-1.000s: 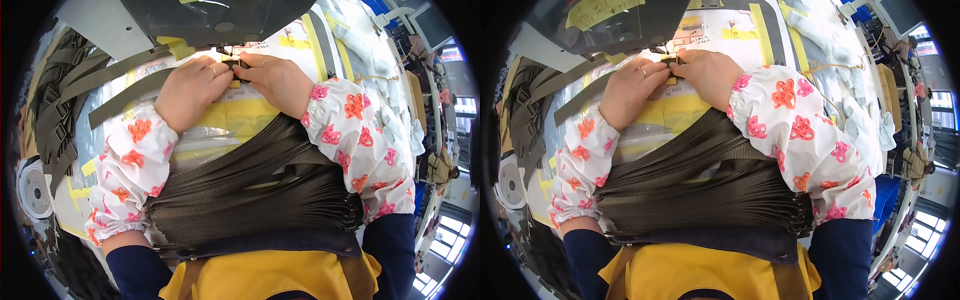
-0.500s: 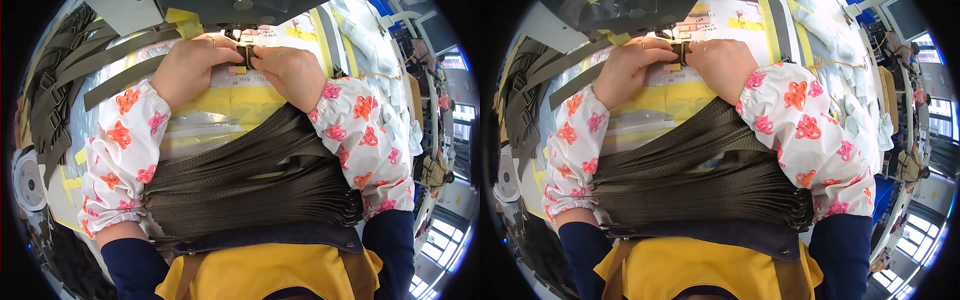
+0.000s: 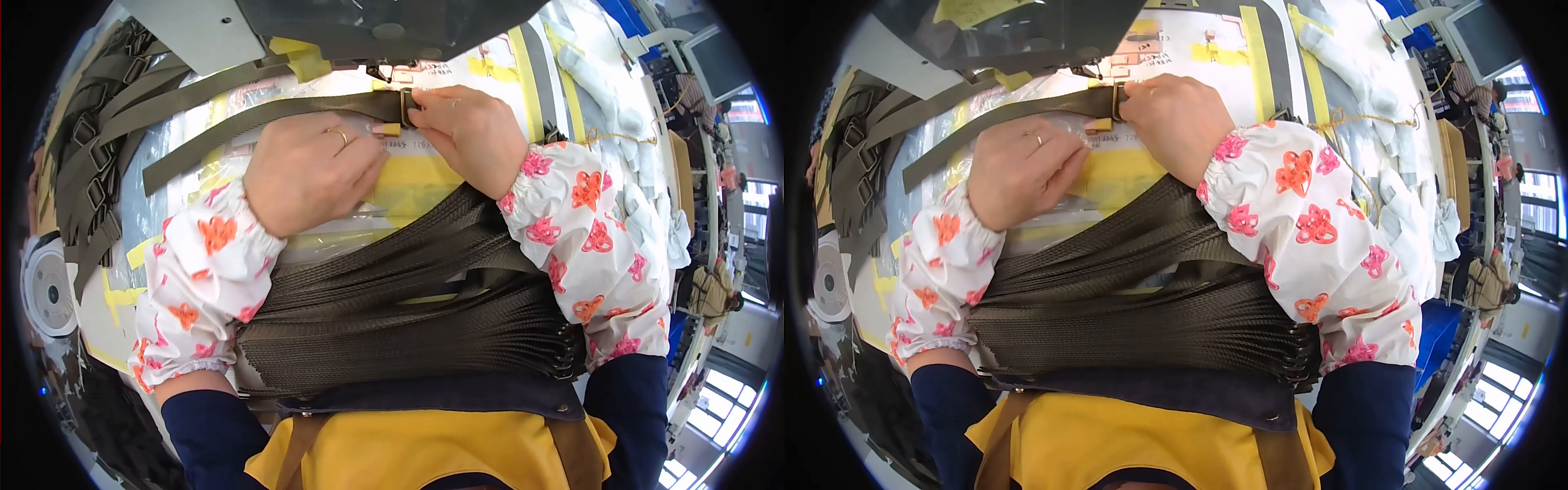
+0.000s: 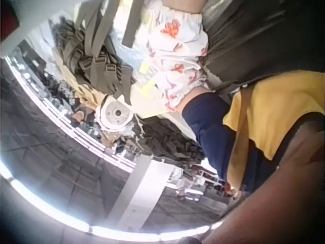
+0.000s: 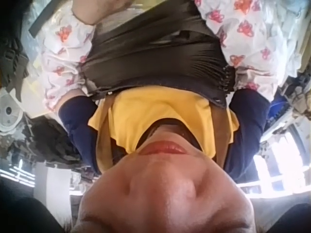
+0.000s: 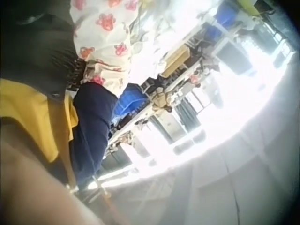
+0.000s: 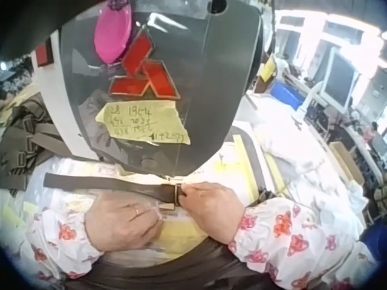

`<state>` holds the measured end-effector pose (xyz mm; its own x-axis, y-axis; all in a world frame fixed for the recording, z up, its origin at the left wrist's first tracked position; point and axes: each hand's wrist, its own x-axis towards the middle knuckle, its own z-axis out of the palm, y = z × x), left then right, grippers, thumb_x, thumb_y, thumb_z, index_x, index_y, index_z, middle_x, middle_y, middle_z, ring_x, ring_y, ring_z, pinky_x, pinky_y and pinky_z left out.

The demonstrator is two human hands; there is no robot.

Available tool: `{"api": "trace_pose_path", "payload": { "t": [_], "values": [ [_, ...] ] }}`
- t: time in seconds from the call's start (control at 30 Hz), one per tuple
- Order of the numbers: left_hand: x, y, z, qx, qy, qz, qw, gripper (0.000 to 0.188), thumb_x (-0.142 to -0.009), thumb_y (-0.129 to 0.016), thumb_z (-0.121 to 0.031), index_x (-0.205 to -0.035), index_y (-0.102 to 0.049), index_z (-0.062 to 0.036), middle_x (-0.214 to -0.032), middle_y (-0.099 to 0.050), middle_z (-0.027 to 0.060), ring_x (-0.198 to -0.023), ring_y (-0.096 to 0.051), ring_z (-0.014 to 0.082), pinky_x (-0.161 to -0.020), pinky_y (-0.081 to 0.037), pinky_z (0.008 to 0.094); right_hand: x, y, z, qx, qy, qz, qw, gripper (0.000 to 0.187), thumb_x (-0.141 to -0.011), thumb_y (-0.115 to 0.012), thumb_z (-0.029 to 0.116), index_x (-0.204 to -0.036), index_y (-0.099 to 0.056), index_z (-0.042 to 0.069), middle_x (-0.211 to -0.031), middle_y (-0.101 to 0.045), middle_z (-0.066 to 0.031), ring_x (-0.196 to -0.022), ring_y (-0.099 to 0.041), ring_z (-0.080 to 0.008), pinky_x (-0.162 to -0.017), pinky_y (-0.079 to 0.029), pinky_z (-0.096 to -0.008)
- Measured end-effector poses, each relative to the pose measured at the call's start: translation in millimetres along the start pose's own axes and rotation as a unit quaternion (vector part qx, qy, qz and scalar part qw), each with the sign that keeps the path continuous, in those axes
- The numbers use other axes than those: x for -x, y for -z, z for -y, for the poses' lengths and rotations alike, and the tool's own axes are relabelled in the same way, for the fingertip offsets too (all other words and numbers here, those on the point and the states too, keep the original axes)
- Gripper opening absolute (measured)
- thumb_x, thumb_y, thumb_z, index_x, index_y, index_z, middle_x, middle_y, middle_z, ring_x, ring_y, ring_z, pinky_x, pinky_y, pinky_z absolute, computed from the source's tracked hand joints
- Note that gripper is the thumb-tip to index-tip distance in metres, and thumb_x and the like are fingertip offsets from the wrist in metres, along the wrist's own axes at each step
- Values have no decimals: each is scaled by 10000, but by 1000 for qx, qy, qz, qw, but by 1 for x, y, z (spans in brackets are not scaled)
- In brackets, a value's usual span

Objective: Assembling and sewing metal hardware onto webbing straps at a sewing station.

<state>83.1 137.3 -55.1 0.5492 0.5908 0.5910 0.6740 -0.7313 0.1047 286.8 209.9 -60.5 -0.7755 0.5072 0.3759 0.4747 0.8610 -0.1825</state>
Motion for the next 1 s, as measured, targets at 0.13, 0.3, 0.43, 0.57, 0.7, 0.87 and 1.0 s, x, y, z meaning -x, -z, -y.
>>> {"api": "trace_pose_path", "payload": {
  "t": [0.13, 0.3, 0.43, 0.57, 0.7, 0.87, 1.0],
  "values": [
    [5, 0, -2, -151, 136, 160, 966, 301, -671, -579, -50, -972, -578, -43, -825, -607, 69, -714, -584, 256, -595, -474, 334, -3, -3, -1, -38, -18, -16, 999, 104, -718, -628, 64, -812, -654, 28, -928, -648, -109, -830, -613, -259, -690, -500, -342],
    [7, -16, 12, 18, 79, 76, 994, 368, -685, -554, -14, -1051, -553, -51, -940, -598, 95, -788, -576, 292, -689, -466, 373, -2, -5, -5, -69, 3, -16, 997, 109, -693, -642, 39, -799, -634, 12, -951, -641, -125, -796, -613, -276, -691, -495, -340],
    [6, -18, 19, 75, 122, 132, 981, 336, -743, -538, -39, -1074, -548, -96, -950, -599, 99, -818, -576, 308, -685, -469, 373, -6, 0, -3, -109, -33, 22, 993, 173, -677, -662, 44, -834, -597, 8, -923, -642, -117, -794, -609, -291, -701, -492, -330],
    [-4, -19, 19, 42, 132, 153, 979, 198, -839, -522, -147, -1030, -554, -107, -920, -595, 106, -818, -575, 311, -676, -467, 373, -13, -8, -7, -143, -65, 0, 987, 243, -667, -679, 55, -874, -560, 14, -891, -617, -115, -819, -603, -306, -722, -484, -339],
    [-6, -16, 23, 49, 136, 163, 976, 193, -849, -514, -151, -1032, -552, -101, -910, -599, 108, -813, -573, 320, -679, -462, 382, -16, -9, -14, -201, -69, -48, 976, 325, -678, -655, 74, -971, -528, 15, -850, -576, -137, -759, -581, -299, -685, -468, -346],
    [-3, -16, 24, 95, 159, 169, 968, 204, -853, -514, -125, -1051, -543, -87, -984, -593, 120, -858, -560, 333, -731, -456, 386, -19, 10, -6, -262, -195, 41, 944, 379, -644, -648, 95, -977, -486, 11, -778, -557, -140, -606, -571, -242, -548, -448, -330],
    [-5, -20, 26, 143, 145, 162, 965, 234, -859, -504, -84, -1091, -534, -76, -1099, -570, 120, -973, -547, 309, -818, -443, 355, -20, 20, 3, -177, -160, -29, 971, 277, -668, -618, 70, -907, -496, -1, -624, -545, -128, -558, -577, -244, -506, -436, -321]
  ]
}}
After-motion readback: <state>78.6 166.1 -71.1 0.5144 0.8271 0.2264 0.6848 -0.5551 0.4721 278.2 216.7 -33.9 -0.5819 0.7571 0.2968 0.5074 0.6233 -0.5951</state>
